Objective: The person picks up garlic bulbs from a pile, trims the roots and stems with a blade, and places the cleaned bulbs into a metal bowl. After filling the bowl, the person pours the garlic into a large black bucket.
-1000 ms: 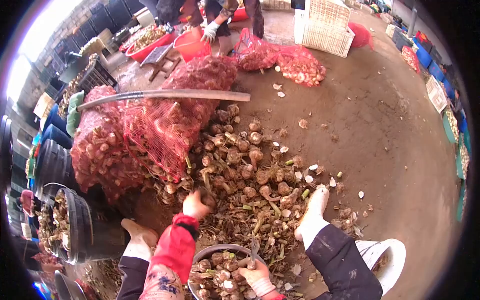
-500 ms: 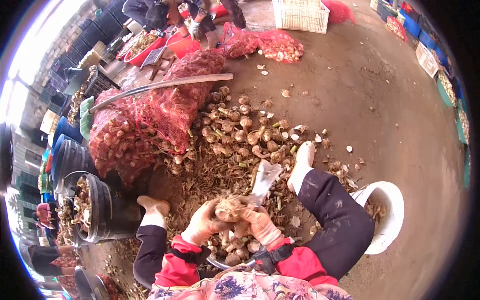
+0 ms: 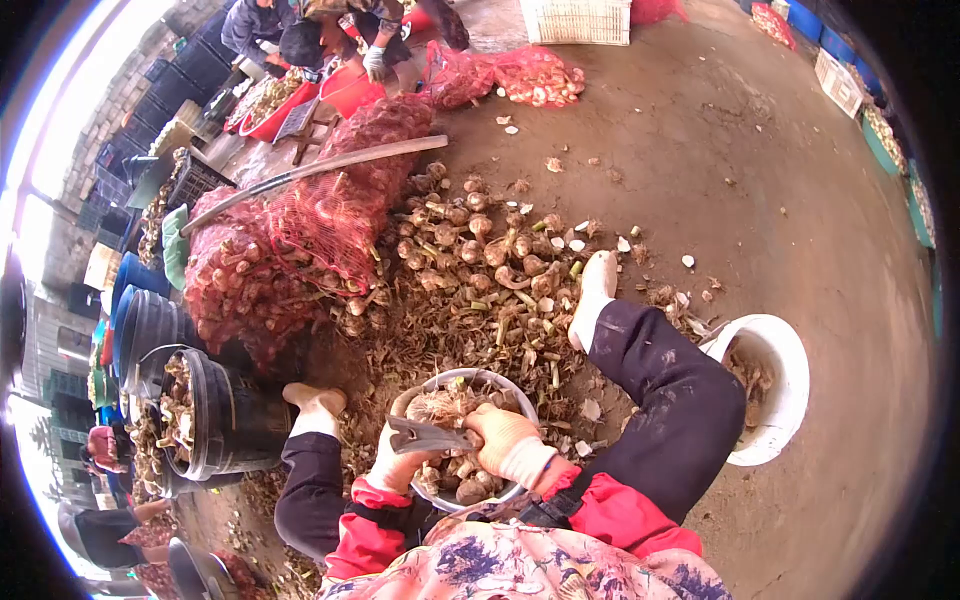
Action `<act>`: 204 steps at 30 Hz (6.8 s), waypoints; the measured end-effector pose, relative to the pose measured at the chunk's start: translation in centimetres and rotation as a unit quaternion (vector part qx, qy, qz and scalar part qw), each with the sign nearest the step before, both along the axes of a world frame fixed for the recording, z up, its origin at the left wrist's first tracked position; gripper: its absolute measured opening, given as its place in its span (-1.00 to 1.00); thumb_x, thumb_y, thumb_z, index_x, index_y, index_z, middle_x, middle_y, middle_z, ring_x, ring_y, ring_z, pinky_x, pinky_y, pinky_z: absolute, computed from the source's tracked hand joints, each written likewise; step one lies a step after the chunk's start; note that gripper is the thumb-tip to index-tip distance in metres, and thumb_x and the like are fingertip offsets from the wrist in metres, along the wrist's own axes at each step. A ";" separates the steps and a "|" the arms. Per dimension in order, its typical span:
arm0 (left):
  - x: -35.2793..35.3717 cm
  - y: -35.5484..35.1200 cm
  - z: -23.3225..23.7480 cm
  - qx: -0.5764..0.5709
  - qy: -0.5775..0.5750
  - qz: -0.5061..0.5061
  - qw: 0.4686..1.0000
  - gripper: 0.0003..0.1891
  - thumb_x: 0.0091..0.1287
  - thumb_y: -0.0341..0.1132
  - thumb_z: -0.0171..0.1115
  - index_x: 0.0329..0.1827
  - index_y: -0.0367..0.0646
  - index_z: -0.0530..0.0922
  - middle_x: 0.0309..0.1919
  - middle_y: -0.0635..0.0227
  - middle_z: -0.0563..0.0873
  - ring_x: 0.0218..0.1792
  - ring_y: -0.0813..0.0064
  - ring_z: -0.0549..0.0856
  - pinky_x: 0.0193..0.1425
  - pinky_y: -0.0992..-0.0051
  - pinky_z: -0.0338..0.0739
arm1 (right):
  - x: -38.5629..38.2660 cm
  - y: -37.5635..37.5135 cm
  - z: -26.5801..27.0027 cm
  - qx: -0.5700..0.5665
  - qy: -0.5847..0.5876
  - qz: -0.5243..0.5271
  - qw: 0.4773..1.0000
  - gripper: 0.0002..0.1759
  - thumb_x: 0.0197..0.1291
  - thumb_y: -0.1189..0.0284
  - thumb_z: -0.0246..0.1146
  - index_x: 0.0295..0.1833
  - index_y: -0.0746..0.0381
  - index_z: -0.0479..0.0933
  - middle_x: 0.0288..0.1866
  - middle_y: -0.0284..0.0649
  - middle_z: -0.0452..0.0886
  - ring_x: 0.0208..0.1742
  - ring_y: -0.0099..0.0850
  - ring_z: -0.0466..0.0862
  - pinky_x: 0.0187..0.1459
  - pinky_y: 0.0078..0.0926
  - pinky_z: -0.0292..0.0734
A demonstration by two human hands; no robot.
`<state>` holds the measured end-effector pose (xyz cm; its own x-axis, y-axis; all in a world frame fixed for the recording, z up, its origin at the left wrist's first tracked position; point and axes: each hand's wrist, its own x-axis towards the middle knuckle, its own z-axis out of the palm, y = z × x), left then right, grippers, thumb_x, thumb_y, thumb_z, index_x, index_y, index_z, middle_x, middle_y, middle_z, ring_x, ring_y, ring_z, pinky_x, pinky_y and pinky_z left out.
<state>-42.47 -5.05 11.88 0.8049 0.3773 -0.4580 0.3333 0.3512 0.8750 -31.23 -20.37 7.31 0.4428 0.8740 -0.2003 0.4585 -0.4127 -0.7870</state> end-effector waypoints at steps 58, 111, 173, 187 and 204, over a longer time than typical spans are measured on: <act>22.8 21.5 -25.1 0.082 0.129 0.193 0.969 -0.44 0.30 -0.13 0.27 0.29 -0.24 0.43 -0.09 0.23 0.64 -0.27 0.37 0.65 -0.18 0.38 0.57 | 2.3 3.0 -11.3 0.049 0.401 -0.418 0.814 -0.79 -0.01 0.60 0.39 -0.19 0.26 0.63 -0.34 -0.37 0.67 -0.28 -0.53 0.61 -0.15 -0.52 0.54; -0.4 -0.5 0.4 -0.188 -0.259 0.218 0.922 -0.58 0.18 -0.45 0.42 0.02 -0.19 0.39 -0.04 0.09 0.68 -0.06 0.21 0.72 0.16 0.19 0.62 | -1.0 1.7 -2.1 0.276 0.042 -0.136 0.951 -0.61 -0.19 0.49 0.48 -0.15 0.23 0.59 -0.18 -0.15 0.59 -0.08 -0.16 0.63 -0.02 -0.30 0.55; 4.2 -1.6 -3.3 0.342 -0.006 -0.001 0.940 -0.30 -0.18 -0.27 0.69 0.03 -0.20 0.46 -0.27 0.27 0.63 -0.25 0.37 0.69 -0.13 0.39 0.62 | 2.2 0.0 -5.2 0.133 0.009 -0.157 0.979 -0.79 -0.17 0.49 0.31 -0.30 0.16 0.61 -0.25 -0.11 0.53 -0.08 -0.04 0.56 -0.08 -0.16 0.50; 4.5 2.4 -0.7 -0.002 -0.204 0.173 0.964 -0.26 0.04 -0.65 0.44 0.30 -0.04 0.34 -0.09 0.33 0.62 -0.07 0.38 0.67 0.00 0.32 0.66 | 2.6 0.1 -6.0 0.211 0.273 -0.279 0.896 -0.80 -0.03 0.49 0.34 -0.22 0.24 0.60 -0.35 -0.29 0.62 -0.35 -0.49 0.57 -0.24 -0.47 0.52; 0.0 0.8 0.3 -0.029 -0.095 0.149 0.984 -0.34 0.05 -0.56 0.35 0.27 -0.16 0.31 -0.16 0.33 0.60 -0.06 0.27 0.66 0.09 0.14 0.59 | 3.3 -3.2 -18.7 0.148 0.326 -0.502 0.787 -0.81 -0.14 0.64 0.28 -0.34 0.18 0.63 -0.48 -0.45 0.56 -0.44 -0.56 0.51 -0.34 -0.55 0.44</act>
<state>-42.43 -4.21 12.18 0.7353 0.5875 -0.3379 0.0399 0.4601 0.8869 -27.97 -23.53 -11.41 0.8280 0.2003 -0.5238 -0.5225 -0.0636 -0.8503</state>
